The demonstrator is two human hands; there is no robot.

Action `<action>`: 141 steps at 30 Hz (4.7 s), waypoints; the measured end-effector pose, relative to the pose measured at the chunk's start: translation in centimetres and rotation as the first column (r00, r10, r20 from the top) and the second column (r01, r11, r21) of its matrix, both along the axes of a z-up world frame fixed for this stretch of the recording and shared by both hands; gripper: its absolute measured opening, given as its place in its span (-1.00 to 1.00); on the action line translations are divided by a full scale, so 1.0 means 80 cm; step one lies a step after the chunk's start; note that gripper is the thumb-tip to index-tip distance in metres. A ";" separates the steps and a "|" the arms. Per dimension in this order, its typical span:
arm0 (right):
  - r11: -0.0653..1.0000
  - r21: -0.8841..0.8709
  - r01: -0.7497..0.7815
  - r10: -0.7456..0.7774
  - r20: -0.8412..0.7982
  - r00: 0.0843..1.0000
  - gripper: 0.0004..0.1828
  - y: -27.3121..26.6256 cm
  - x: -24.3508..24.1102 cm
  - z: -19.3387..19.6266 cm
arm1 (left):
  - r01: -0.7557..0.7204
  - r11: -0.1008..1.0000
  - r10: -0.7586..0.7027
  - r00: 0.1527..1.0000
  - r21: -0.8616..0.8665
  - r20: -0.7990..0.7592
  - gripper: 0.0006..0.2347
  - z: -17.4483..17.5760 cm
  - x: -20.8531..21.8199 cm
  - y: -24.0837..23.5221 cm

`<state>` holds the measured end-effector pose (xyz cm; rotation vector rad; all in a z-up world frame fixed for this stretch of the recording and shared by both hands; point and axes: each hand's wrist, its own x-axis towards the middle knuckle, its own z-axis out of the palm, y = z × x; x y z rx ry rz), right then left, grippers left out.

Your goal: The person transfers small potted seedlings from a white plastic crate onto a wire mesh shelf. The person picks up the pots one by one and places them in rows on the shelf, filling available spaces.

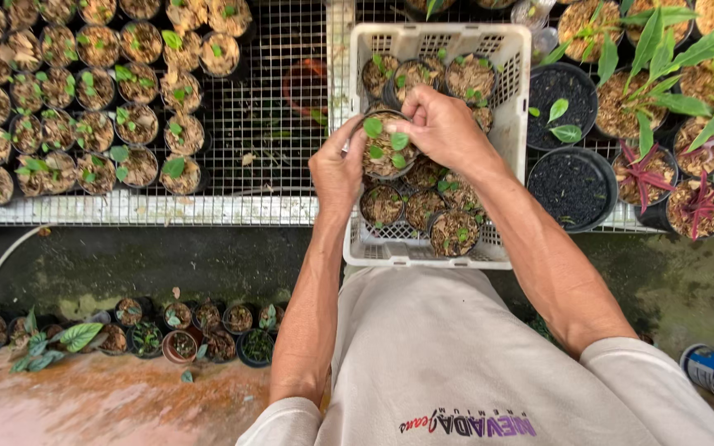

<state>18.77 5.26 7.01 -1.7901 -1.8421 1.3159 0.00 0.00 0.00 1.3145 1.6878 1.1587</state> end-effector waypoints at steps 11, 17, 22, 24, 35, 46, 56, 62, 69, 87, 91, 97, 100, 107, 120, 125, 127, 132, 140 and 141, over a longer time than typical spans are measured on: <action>0.919 0.021 -0.393 0.387 0.132 0.913 -0.68 -0.122 0.017 -0.132 | -0.391 0.916 0.402 0.888 -0.096 0.223 -0.75 0.030 -0.097 -0.082; 0.672 -0.058 -0.739 0.644 0.538 0.543 -0.61 -0.149 -0.037 -0.207 | -0.431 0.881 0.468 0.852 -0.196 0.233 -0.75 0.014 -0.093 -0.136; 0.655 -0.136 -0.743 0.660 0.581 0.475 -0.61 -0.149 -0.056 -0.222 | -0.409 0.887 0.455 0.853 -0.215 0.256 -0.75 -0.001 -0.082 -0.156; 0.662 -0.147 -0.735 0.668 0.561 0.489 -0.63 -0.150 -0.056 -0.217 | -0.395 0.887 0.449 0.857 -0.239 0.252 -0.75 -0.008 -0.081 -0.162; 0.713 0.161 -0.682 0.452 0.638 0.623 -0.77 -0.125 0.016 -0.154 | -0.282 0.900 0.362 0.909 -0.333 0.208 -0.73 -0.026 -0.034 -0.146; 0.702 0.098 -0.705 0.506 0.628 0.591 -0.82 -0.069 0.007 -0.135 | -0.325 0.886 0.382 0.916 -0.331 0.122 -0.71 0.001 -0.008 -0.129; 0.999 -0.014 -0.046 0.039 -0.314 0.949 -0.63 -0.072 0.008 -0.033 | -0.312 0.896 0.384 0.902 -0.316 0.196 -0.70 0.007 0.016 -0.103; 1.000 0.023 -0.005 0.012 -0.280 0.960 -0.61 -0.077 0.006 -0.058 | -0.216 0.942 0.244 0.966 -0.255 0.087 -0.63 0.006 0.033 -0.107; 0.999 -0.027 0.032 -0.037 -0.216 0.976 -0.65 -0.101 0.045 -0.077 | -0.095 0.956 0.126 0.987 -0.278 0.097 -0.59 0.003 0.048 -0.122; 0.953 0.215 0.213 -0.211 -0.035 0.977 -0.74 -0.108 0.178 -0.055 | -0.005 0.950 -0.143 0.882 -0.311 -0.449 -0.75 -0.121 0.025 0.034; 0.960 0.163 0.227 -0.225 -0.031 0.974 -0.73 -0.103 0.176 -0.061 | -0.006 0.910 -0.197 0.874 -0.415 -0.444 -0.80 -0.143 0.025 0.040; 0.969 0.177 0.175 -0.164 -0.074 0.984 -0.73 -0.088 0.171 -0.060 | 0.025 0.910 -0.226 0.866 -0.413 -0.446 -0.84 -0.157 0.024 0.048; 0.971 0.177 0.159 -0.148 -0.070 0.986 -0.73 -0.077 0.170 -0.056 | 0.041 0.920 -0.221 0.875 -0.389 -0.431 -0.84 -0.145 0.024 0.050; 0.966 0.235 0.105 -0.087 -0.086 0.992 -0.75 -0.059 0.164 -0.053 | 0.065 0.973 -0.151 0.906 -0.223 -0.395 -0.84 -0.071 0.023 0.050; 0.976 0.215 0.025 0.003 -0.132 0.991 -0.72 -0.022 0.094 -0.038 | -0.269 0.907 0.236 0.962 -0.324 -0.136 -0.74 0.037 -0.111 0.019; 0.978 0.208 0.023 0.013 -0.173 0.985 -0.72 -0.011 0.029 -0.033 | -0.404 0.859 0.442 0.895 -0.315 0.060 -0.72 -0.031 -0.219 0.024; 0.980 0.197 0.013 0.015 -0.136 0.991 -0.71 -0.010 -0.001 -0.035 | -0.440 0.830 0.508 0.850 -0.343 0.139 -0.71 -0.076 -0.256 0.034; 0.987 0.157 0.022 0.005 -0.169 0.986 -0.71 -0.010 -0.090 -0.048 | -0.490 0.813 0.566 0.793 -0.313 0.227 -0.68 -0.189 -0.332 0.079; 0.997 0.064 0.040 -0.034 -0.092 0.995 -0.67 -0.004 -0.197 -0.083 | -0.556 0.743 0.648 0.736 -0.371 0.196 -0.71 -0.292 -0.388 0.153; 0.998 0.055 0.036 -0.032 -0.086 0.996 -0.68 -0.003 -0.206 -0.086 | -0.557 0.746 0.649 0.732 -0.366 0.208 -0.71 -0.299 -0.389 0.157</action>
